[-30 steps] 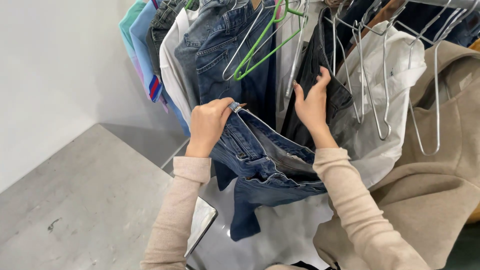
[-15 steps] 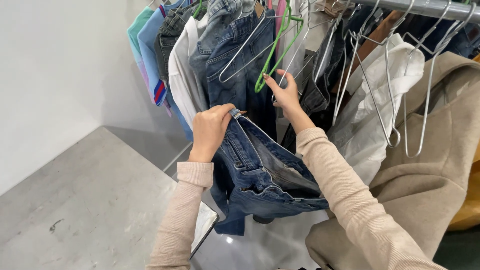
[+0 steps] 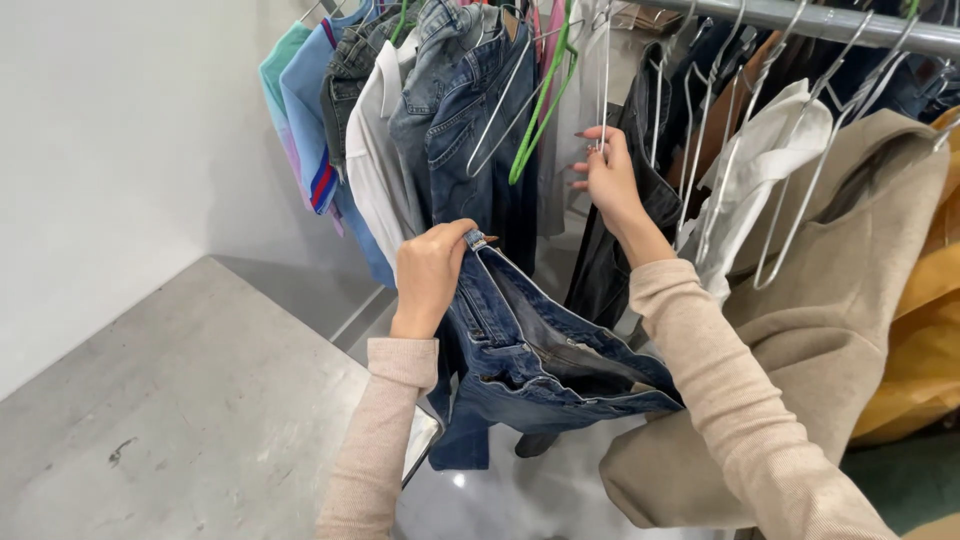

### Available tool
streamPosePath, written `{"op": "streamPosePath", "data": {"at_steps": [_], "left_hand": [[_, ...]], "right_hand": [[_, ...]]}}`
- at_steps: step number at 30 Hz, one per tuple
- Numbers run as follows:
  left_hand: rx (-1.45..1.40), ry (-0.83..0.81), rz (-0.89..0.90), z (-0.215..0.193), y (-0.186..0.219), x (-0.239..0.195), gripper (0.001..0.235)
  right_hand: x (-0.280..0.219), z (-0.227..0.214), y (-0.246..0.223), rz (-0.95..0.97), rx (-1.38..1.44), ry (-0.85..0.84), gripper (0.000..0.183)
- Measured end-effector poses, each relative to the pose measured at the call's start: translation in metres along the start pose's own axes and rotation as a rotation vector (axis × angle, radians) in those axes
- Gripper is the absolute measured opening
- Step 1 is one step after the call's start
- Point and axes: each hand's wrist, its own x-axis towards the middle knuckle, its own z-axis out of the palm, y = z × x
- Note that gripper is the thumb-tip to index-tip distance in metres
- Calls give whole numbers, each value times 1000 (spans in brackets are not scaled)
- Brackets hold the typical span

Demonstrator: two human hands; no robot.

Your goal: The person removes a pair of jeans from a plastic bag on a metal table, unfolds them, and places them on a hanger. They then hang the jeans on a clothing rack alongside other garments.

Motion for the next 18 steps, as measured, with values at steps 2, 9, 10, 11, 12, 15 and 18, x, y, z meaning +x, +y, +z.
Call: {"op": "streamPosePath", "data": {"at_steps": [2,9,10,11,12,15,18], "left_hand": [[-19,-2,-5,1,4,-4,27],[-46,-8,-26,-1,21,-19,27],[-49,-8,-25,-1,25,-20,27],[-46,-18,-37,-3,28,-21,27],[-44,-28,-48,-4,30,-21,28],[-56,-25,-63,-10,37,-19,27],[-41,-15,-72,-9,41,-17,27]], "right_hand": [[-11,-13,-5,41,-7,-9,29],[-9,-28,3,77,-31,-4,31],[-1,-29,6,78,-33,-2,31],[7,-28,10,94,-26,11,30],[17,-27,13,111,-19,24,30],[49,-26,54,91,-46,32,29],[40,-13,80,114,-8,76,29]]}}
